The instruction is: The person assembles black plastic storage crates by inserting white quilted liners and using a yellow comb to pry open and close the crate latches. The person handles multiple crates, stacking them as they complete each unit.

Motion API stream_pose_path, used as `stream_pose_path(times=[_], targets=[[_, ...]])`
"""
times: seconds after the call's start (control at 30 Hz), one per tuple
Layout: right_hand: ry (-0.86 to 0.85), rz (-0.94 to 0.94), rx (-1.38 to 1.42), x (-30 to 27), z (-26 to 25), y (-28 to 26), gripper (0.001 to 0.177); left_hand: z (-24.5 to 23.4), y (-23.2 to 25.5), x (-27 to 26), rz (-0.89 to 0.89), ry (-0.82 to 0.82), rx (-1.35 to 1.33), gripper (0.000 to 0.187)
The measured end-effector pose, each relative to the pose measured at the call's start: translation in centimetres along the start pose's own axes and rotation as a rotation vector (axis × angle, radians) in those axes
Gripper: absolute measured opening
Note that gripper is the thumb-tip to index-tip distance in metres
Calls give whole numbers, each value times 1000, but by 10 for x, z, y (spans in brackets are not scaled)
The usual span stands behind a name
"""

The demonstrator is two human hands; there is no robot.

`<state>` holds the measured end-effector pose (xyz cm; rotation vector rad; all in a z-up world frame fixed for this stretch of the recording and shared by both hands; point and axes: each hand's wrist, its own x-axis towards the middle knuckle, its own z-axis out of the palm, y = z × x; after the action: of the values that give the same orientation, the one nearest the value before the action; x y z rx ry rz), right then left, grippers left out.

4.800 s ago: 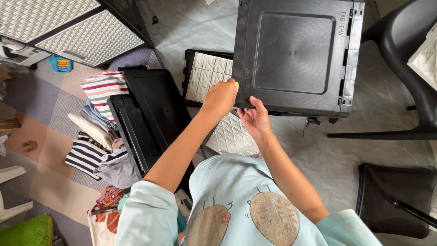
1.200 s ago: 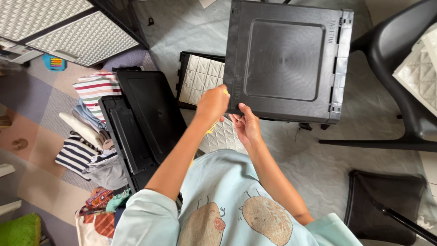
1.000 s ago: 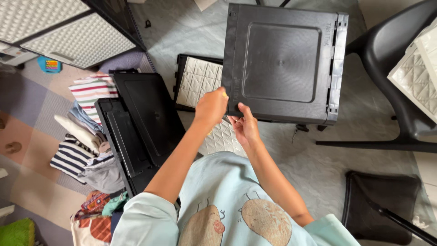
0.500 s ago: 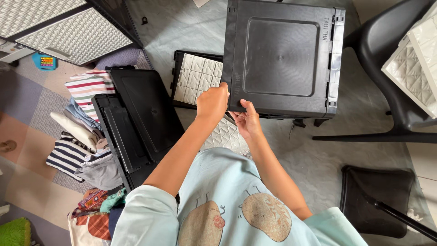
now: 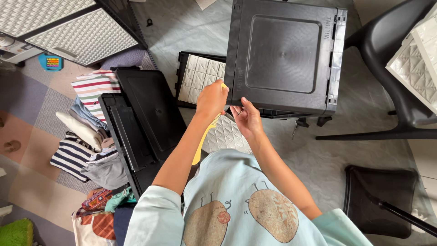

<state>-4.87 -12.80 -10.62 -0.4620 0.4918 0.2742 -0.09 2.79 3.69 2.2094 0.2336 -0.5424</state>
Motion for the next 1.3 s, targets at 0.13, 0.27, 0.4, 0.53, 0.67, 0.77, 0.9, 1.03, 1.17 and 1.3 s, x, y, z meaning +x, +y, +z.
stream_pose_path(times=[0.13,0.27,0.4,0.53,0.67,0.77,0.9,1.03,1.17,1.3], targets=[[34,-27,-69,-2,5,2,17,1,-2,4,-20,25,68,29],[58,-15,-83,3,2,-1,15,7,-4,8,23,45,130,25],[2,2,-42,11,-6,-2,11,10,-1,13,-28,33,111,24],[50,22,-7,16,-3,-4,9,22,-9,23,28,95,187,21],[41,54,26,9,3,-9,9,43,-18,35,143,200,378,14],[75,75,61,7,7,-15,12,48,-17,36,166,191,415,13],[28,94,93,5,14,-24,19,48,-11,33,204,242,378,12],[11,74,26,-2,17,-27,32,50,-8,31,247,269,542,14],[-43,33,67,3,2,-16,24,59,-13,23,252,251,561,18],[17,-24,2,3,-4,3,15,53,-13,30,215,250,560,18]])
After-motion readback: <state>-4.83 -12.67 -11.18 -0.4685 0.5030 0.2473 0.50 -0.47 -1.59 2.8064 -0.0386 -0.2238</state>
